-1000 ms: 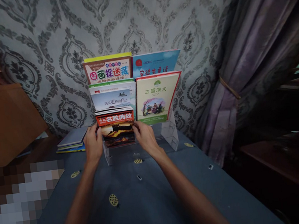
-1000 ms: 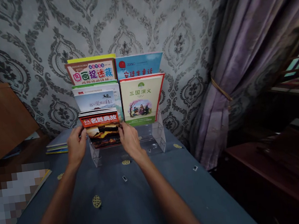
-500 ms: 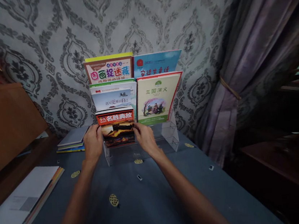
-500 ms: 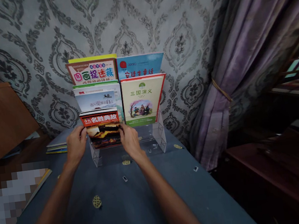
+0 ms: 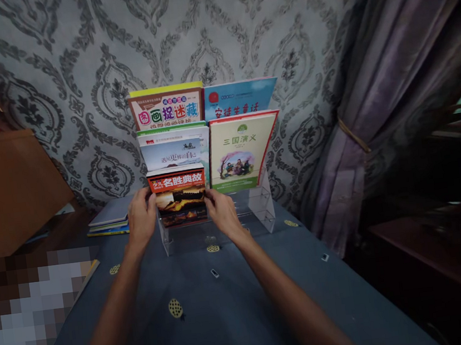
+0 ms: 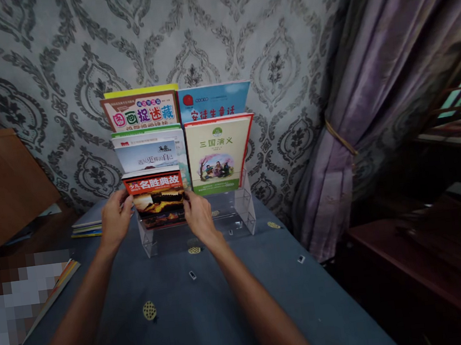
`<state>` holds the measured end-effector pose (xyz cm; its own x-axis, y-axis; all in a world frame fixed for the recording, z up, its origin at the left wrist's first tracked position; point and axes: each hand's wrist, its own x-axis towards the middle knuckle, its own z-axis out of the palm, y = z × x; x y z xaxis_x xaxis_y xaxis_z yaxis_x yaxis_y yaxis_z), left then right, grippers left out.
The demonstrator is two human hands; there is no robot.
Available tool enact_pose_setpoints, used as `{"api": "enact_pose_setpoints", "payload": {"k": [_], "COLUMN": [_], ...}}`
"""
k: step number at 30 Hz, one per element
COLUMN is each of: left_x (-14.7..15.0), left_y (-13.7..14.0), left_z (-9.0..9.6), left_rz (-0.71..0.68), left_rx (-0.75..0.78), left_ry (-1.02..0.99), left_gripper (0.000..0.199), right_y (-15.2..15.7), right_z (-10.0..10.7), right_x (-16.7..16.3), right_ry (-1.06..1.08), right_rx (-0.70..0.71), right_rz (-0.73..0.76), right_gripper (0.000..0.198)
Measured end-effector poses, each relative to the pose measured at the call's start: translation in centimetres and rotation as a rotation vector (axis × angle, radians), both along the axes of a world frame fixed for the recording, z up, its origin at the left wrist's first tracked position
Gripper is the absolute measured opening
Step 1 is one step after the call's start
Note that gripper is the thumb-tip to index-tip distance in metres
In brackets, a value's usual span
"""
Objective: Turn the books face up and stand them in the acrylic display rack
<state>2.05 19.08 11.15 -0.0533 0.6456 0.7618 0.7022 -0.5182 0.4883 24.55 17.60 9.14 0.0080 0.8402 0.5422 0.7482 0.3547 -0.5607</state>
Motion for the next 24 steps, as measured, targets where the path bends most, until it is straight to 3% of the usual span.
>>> {"api": "enact_pose_setpoints", "payload": {"k": [8, 14, 24], "left_x": [-0.4, -0.7, -0.8], "left_y": [0.1, -0.1, -0.1], "left_z": [0.3, 0.9, 1.2], "left_rz": [0.013, 0.07, 0.054], "left_rx": [-0.102, -0.093, -0.106], "left_ry": [0.043, 0.152, 0.162], "left_gripper": [0.032, 0.031, 0.033], "right_y": [0.4, 0.3, 1.1], "right_z": [-0.3, -0.2, -0.9], "right_x": [0.0, 0.0, 0.1], "right_ry": [0.008, 0.067, 0.159], "right_rx": [0.007, -0.007, 0.028], "right_rz": [-0.02, 0.013, 0.037], "right_gripper": [0.036, 0.038, 0.039]}}
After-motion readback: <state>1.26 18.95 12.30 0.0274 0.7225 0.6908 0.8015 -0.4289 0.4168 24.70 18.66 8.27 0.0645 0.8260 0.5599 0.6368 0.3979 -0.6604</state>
